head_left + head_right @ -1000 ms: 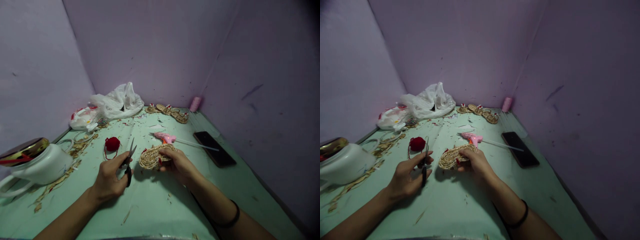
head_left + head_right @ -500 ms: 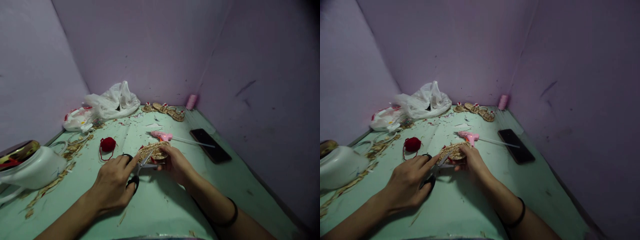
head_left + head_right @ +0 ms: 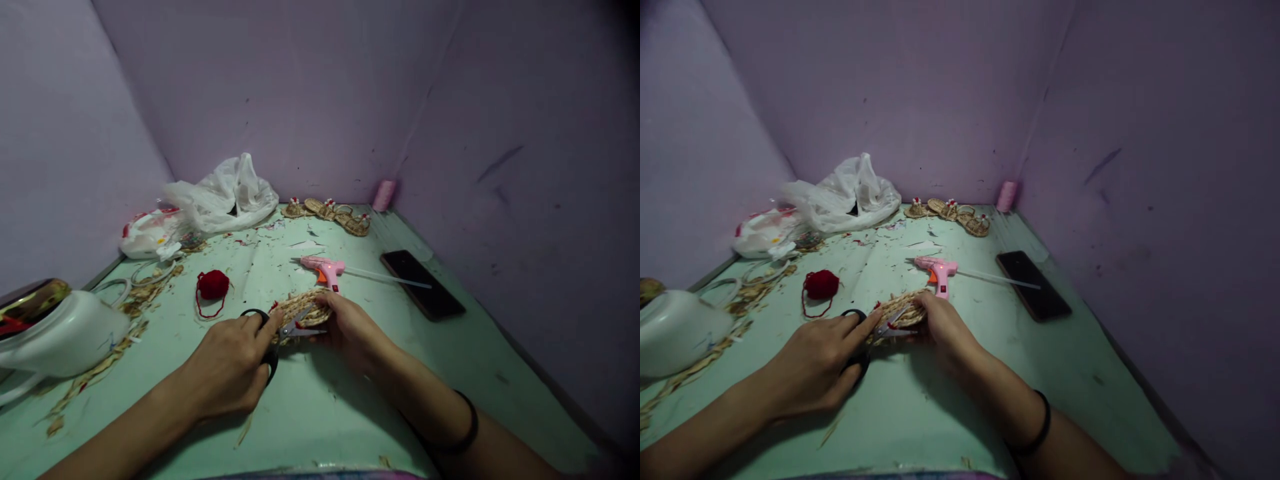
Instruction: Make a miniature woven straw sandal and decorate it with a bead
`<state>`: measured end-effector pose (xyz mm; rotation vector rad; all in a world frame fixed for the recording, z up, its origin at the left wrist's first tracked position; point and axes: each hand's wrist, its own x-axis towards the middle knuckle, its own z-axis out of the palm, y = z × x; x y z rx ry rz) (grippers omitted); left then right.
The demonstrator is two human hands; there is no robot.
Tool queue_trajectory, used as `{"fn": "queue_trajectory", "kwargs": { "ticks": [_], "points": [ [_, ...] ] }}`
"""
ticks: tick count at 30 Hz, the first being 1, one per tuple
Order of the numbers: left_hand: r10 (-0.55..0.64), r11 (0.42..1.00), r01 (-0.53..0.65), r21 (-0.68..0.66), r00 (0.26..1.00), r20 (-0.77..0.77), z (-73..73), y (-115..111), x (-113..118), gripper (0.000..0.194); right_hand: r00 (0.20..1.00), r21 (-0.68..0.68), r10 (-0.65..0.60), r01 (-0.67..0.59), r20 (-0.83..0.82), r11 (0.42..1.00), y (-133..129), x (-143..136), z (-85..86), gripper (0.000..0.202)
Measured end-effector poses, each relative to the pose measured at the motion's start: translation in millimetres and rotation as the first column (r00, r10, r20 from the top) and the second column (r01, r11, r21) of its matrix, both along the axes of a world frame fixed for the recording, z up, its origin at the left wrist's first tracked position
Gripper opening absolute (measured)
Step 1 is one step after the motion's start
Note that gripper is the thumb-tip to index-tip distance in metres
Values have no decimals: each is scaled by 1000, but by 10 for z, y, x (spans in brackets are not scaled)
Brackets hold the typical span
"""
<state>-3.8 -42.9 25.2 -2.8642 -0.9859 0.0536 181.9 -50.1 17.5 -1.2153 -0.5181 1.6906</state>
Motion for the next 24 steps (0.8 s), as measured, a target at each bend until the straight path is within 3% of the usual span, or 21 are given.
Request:
{"fn": "queue_trajectory", "kwargs": {
  "ticks": [7,24],
  "points": [
    [-22,998,11,-56,979,-205,116,-6,51,61,998,13,8,-7,-60,1000,-7,-13,33,19],
    [22,990,-66,-127,948,-318,296,-90,114,68,995,30,65,-63,-78,998,-51,-55,48,25]
  ]
}}
